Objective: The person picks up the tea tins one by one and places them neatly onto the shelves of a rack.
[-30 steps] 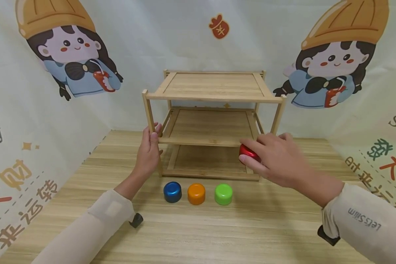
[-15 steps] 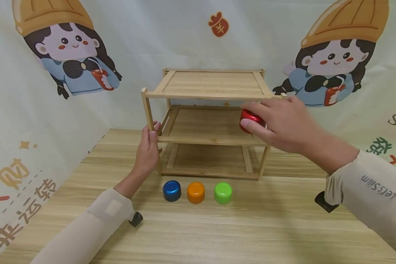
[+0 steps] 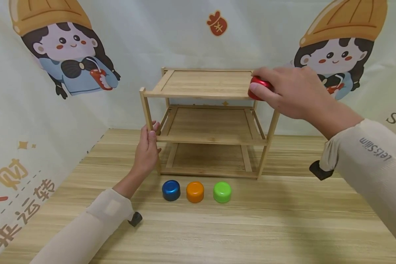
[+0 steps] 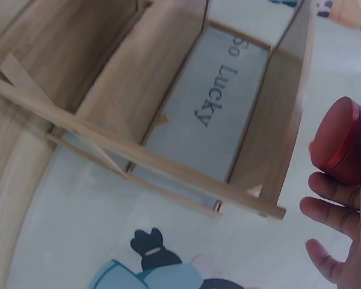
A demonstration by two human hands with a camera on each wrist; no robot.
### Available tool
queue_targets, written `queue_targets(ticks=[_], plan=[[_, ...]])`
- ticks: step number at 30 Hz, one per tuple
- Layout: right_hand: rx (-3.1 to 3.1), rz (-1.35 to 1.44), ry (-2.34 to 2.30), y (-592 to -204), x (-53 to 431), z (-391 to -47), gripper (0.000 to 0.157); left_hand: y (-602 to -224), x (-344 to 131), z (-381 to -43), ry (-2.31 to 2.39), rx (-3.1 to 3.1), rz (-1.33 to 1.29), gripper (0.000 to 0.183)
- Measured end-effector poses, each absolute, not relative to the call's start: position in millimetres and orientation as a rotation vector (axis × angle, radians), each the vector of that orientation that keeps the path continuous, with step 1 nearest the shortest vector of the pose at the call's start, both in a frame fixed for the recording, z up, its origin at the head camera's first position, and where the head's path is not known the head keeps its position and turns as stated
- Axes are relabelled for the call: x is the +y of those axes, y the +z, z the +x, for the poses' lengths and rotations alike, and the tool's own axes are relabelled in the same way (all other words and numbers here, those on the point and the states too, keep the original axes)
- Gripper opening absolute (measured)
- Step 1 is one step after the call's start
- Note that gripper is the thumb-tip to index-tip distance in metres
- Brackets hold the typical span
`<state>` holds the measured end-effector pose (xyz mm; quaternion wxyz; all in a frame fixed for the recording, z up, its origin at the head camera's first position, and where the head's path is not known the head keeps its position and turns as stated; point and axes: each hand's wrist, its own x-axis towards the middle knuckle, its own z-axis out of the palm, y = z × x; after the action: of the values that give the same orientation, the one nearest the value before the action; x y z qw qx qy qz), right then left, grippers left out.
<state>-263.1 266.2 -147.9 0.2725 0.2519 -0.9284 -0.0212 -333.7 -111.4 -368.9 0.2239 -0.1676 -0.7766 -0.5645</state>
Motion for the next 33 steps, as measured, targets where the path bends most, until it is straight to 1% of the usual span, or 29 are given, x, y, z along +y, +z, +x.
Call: queue_targets(ticks=[5,20,25,33], plan=[[-2.569,0.600,-0.079,-140,269,-274,0.047,-370,-112,-334,-1.558,-2.149,-0.459,0.048],[-2.673,0.492,-0.164,-137,265,-300,0.056,-364,-109,-331,-1.630,-2.158,-0.426,0.044],[-2.697,0.468,-0.200,-140,263,-305,0.056,-361,-108,-328,-1.639,-2.166,-0.414,0.043],[-2.706,0.480,-0.194,-143,259,-311,0.057,-368,-110,-333,-1.611,-2.131,-0.448,0.043]])
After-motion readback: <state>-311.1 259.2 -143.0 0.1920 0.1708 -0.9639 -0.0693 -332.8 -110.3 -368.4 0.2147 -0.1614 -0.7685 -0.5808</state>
